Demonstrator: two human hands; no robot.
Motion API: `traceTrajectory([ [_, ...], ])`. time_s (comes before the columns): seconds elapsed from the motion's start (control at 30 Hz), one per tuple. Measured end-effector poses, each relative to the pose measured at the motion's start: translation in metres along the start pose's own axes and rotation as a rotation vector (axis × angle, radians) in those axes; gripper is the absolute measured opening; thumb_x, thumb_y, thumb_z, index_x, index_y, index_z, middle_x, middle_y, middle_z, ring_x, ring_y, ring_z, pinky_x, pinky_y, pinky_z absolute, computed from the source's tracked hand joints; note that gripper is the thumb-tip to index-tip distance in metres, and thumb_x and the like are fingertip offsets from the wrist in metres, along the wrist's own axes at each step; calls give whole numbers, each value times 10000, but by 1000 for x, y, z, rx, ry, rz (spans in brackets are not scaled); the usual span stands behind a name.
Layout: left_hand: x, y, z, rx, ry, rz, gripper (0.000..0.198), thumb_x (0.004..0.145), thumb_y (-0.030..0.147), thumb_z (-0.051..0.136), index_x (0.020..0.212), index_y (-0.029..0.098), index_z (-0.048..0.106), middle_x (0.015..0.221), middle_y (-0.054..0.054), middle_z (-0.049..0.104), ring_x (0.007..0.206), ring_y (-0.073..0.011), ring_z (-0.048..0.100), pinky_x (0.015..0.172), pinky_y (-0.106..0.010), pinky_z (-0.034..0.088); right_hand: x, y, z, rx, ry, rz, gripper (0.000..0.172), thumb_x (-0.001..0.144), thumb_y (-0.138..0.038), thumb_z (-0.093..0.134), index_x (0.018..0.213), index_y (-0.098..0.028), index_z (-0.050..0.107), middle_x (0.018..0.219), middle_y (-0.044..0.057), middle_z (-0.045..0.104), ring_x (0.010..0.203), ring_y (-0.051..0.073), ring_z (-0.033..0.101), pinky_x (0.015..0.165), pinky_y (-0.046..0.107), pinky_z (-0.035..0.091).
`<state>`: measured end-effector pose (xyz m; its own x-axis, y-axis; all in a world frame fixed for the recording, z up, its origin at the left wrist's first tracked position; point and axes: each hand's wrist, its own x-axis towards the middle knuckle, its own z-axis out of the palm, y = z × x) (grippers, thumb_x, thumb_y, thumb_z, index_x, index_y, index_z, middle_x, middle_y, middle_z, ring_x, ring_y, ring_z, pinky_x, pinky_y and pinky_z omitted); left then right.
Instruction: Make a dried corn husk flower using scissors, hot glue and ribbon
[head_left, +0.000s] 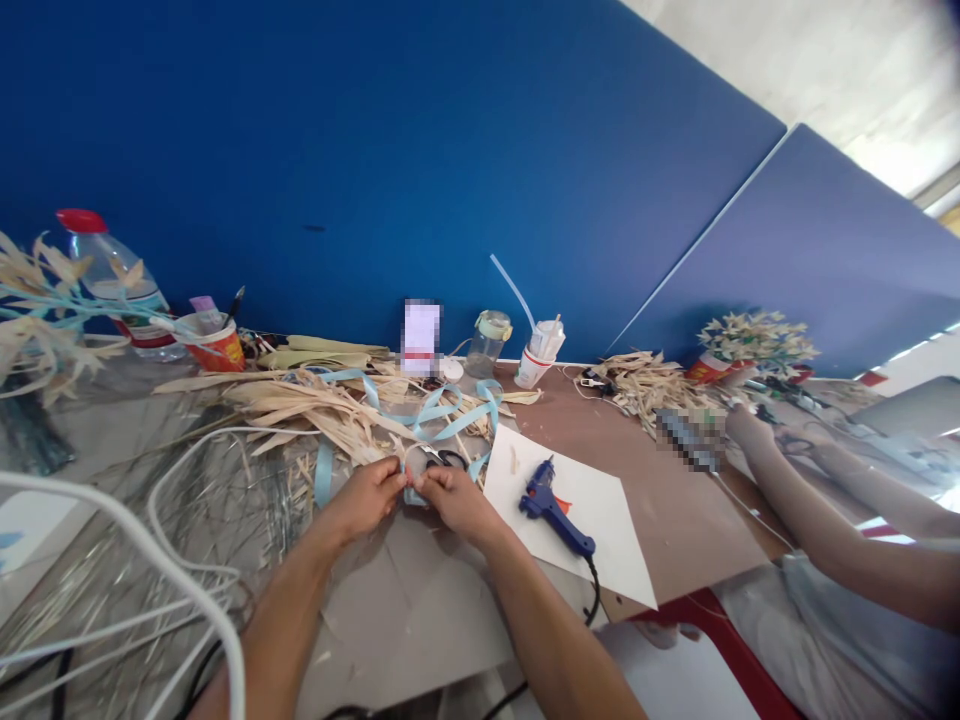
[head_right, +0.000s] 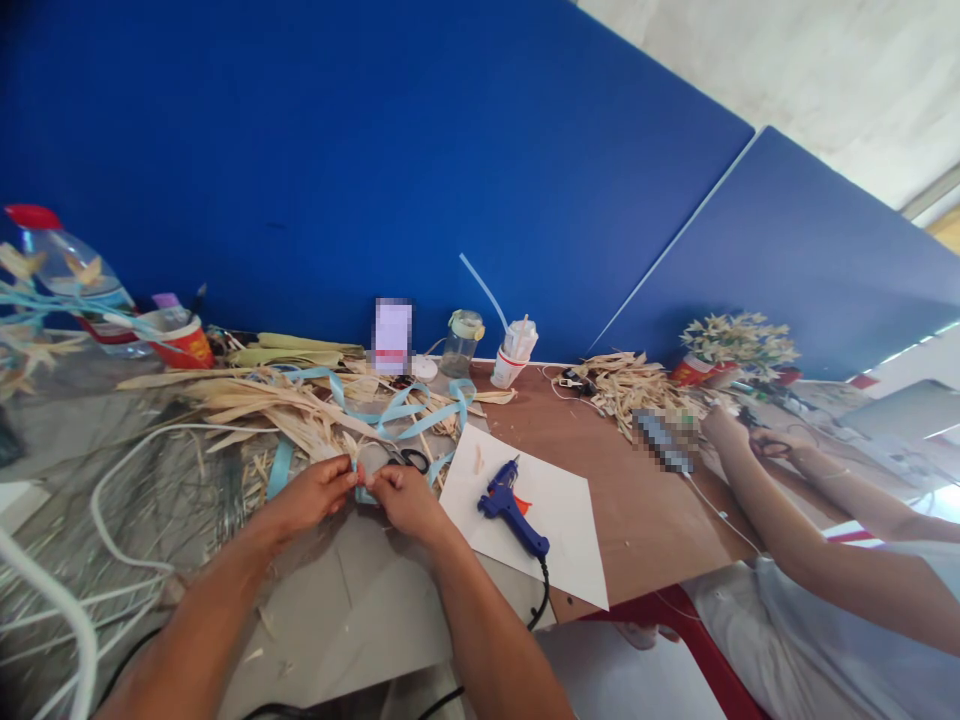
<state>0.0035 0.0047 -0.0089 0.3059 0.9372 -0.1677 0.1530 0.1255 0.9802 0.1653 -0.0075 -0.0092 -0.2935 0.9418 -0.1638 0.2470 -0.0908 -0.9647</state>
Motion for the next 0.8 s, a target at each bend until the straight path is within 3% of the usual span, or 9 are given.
traceTrajectory([
  [0.2,1,-4,0,3,-5,-37,324,673,505,604,598,215,481,448,73,392,396,-92,316,420,-234,208,1,-2,-2,-170,93,-60,353,830,-375,500,539,-200,405,522,-53,349,517,93,313,500,232,219],
  [0.43,-1,9,-1,-77,-7,-54,358,608,516,667,553,218,476,420,85,334,362,-85,295,401,-241,171,1,-3,3,-276,253,-139,362,835,-312,486,510,-201,370,517,-49,363,535,103,349,530,248,239],
  [0.53,-2,15,0,-125,36,-39,343,573,505,691,575,204,526,419,80,367,360,-80,299,403,-236,166,3,-1,3,-312,288,-162,346,853,-317,482,533,-196,431,531,-42,408,550,110,397,547,247,276],
  [0.63,-2,20,0,-158,109,-5,333,544,488,700,602,186,571,434,72,420,365,-75,313,407,-225,182,3,-4,3,-315,323,-194,245,863,-294,484,675,-181,594,647,-1,551,661,141,511,630,249,373],
  [0.7,-1,21,-2,-171,158,13,335,539,481,699,621,173,595,441,66,446,368,-72,318,409,-220,193,1,-10,-1,-301,397,-235,185,855,-259,499,882,-174,661,859,54,640,823,172,570,749,272,427],
  [0.8,-2,21,-6,-218,242,27,350,537,473,701,666,159,617,507,43,522,368,-63,325,406,-216,208,-7,-24,-19,-261,535,-270,292,849,-261,504,1088,-165,642,1079,111,633,949,199,585,837,306,453],
])
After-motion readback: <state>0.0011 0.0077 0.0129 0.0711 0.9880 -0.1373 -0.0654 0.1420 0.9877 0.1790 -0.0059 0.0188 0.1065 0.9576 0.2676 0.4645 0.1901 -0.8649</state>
